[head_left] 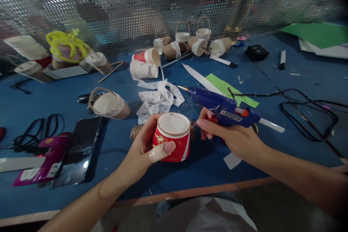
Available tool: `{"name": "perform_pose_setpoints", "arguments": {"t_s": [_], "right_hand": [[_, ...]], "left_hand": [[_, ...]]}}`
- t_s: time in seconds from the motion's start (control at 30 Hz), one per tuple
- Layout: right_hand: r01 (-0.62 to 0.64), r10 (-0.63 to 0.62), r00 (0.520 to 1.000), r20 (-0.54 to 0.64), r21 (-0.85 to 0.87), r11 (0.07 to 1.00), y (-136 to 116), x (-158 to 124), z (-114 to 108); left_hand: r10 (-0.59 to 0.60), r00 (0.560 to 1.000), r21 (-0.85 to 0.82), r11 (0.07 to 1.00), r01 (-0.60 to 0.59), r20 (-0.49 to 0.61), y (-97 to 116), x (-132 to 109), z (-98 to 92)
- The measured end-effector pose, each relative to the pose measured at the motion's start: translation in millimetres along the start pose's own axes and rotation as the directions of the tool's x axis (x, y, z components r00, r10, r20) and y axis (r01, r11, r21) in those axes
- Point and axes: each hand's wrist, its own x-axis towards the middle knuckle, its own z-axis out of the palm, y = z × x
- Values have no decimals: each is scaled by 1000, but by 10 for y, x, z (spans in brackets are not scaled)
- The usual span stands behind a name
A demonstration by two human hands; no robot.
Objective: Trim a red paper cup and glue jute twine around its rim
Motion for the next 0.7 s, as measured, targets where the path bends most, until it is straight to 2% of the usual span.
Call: {"name": "perform_pose_setpoints", "arguments": {"t_s": [0.27, 0.7], "right_hand": [[-29, 26, 998, -58, -55, 998, -84, -1, 29], [62, -63, 997, -50, -28, 998, -115, 17, 66]], "left_hand": [[-15, 999, -37, 999, 16, 37, 0, 7, 10], [-98, 995, -167, 981, 98, 13, 70, 38, 119]]}}
